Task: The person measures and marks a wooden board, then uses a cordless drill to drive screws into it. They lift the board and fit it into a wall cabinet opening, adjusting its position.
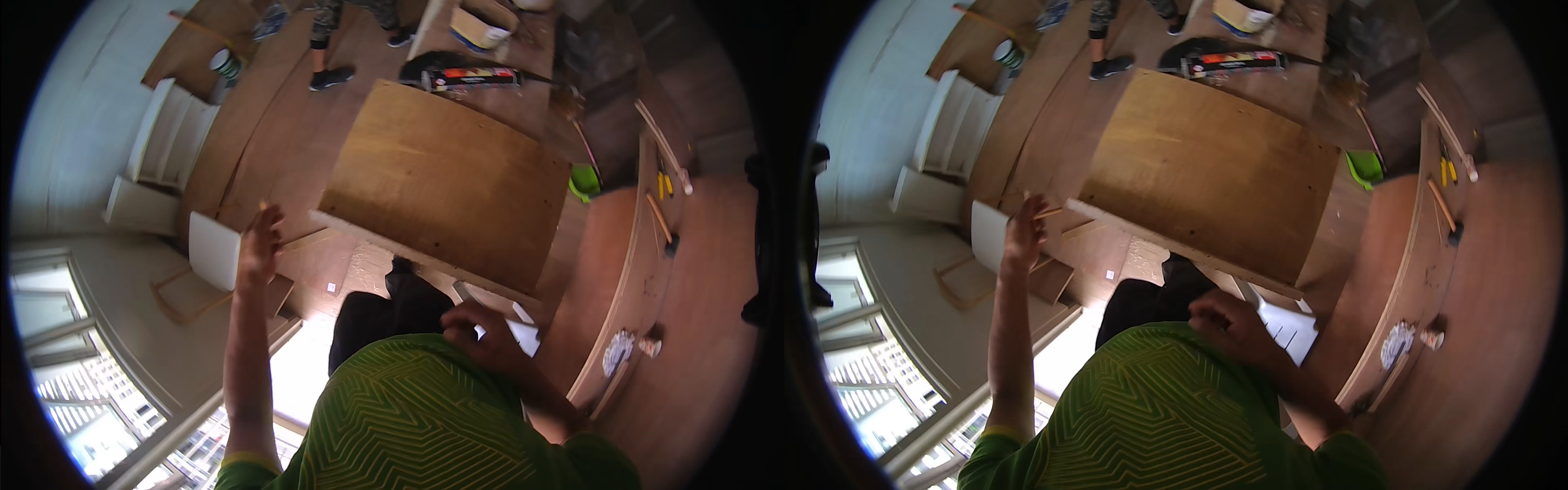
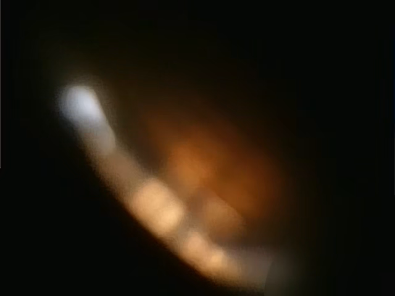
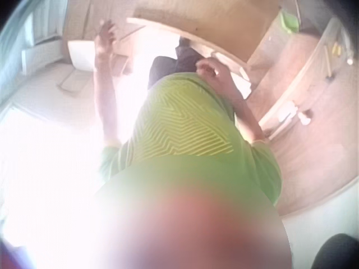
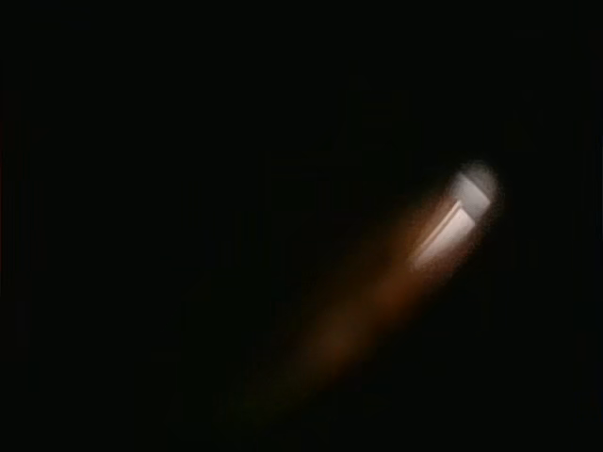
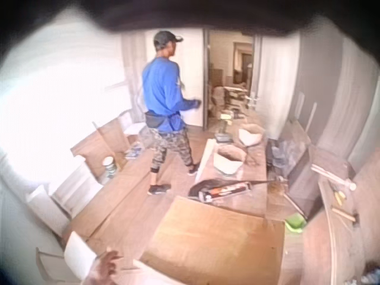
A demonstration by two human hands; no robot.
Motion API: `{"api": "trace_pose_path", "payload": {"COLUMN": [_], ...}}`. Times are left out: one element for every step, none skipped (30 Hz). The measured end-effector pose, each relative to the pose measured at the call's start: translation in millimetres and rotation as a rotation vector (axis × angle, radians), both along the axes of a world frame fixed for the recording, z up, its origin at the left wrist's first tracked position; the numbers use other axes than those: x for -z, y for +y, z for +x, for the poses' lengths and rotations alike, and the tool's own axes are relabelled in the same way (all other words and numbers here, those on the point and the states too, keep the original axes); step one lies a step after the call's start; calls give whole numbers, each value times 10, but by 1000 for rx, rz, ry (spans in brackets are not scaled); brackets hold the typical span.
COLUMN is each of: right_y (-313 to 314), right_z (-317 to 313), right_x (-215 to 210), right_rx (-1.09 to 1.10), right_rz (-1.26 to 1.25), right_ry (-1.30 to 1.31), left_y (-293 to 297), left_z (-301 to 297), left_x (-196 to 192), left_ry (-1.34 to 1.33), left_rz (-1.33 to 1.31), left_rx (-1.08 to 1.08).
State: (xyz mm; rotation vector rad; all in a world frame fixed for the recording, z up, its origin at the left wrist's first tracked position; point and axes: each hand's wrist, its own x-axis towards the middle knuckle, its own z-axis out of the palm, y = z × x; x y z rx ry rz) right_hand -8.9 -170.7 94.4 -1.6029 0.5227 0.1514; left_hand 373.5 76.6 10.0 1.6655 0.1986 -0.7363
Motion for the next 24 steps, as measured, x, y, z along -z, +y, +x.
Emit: {"api": "trace_pose_path", "payload": {"right_y": [42, 109, 185, 235, 275, 315, 351, 392, 435, 469, 512, 566, 617, 658, 690, 715, 743, 761, 778, 802, 818, 829, 834, 834], "right_z": [-82, -141, -160, -154, -157, -149, -131, -103, -64, -12, 48, 119, 196, 281, 365, 449, 531, 614, 698, 780, 857, 922, 971, 1004], "right_x": [35, 97, 188, 293, 385, 472, 549, 616, 673, 725, 763, 791, 811, 830, 843, 852, 851, 848, 846, 841, 838, 836, 839, 844], "right_rx": [-12, 83, 181, 280, 410, 535, 659, 724, 788, 855, 884, 920, 939, 991, 1030, 1070, 1115, 1161, 1210, 1263, 1322, 1380, 1428, 1469], "right_rz": [211, 297, 381, 463, 537, 606, 671, 785, 893, 985, 1040, 1083, 1105, 1114, 1101, 1082, 1068, 1050, 1023, 985, 940, 888, 862, 833], "right_ry": [90, 189, 283, 386, 327, 282, 235, 139, 38, -57, -166, -260, -367, -389, -420, -453, -468, -486, -513, -506, -508, -498, -495, -477], "left_y": [94, 181, 224, 229, 231, 203, 148, 84, -2, -83, -198, -327, -463, -612, -778, -953, -1122, -1268, -1417, -1545, -1670, -1778, -1883, -1976], "left_z": [71, 142, 216, 285, 338, 398, 468, 530, 581, 636, 704, 777, 850, 928, 1001, 1066, 1126, 1175, 1215, 1235, 1244, 1229, 1207, 1175], "left_x": [28, 42, 67, 96, 108, 120, 123, 114, 107, 65, 29, -13, -64, -123, -171, -205, -244, -293, -325, -357, -385, -411, -439, -470], "left_ry": [35, 53, 72, 56, 40, 23, 7, -9, -14, -88, -143, -197, -261, -256, -278, -304, -325, -331, -317, -298, -277, -290, -285, -281], "left_rz": [8, 9, 27, 48, 89, 131, 136, 141, 188, 184, 204, 238, 263, 188, 137, 73, 6, -36, -71, -118, -168, -191, -206, -222], "left_rx": [-34, -3, 16, 25, 21, 14, 40, 65, 73, 147, 211, 270, 337, 414, 477, 546, 619, 646, 675, 708, 742, 765, 825, 880]}}
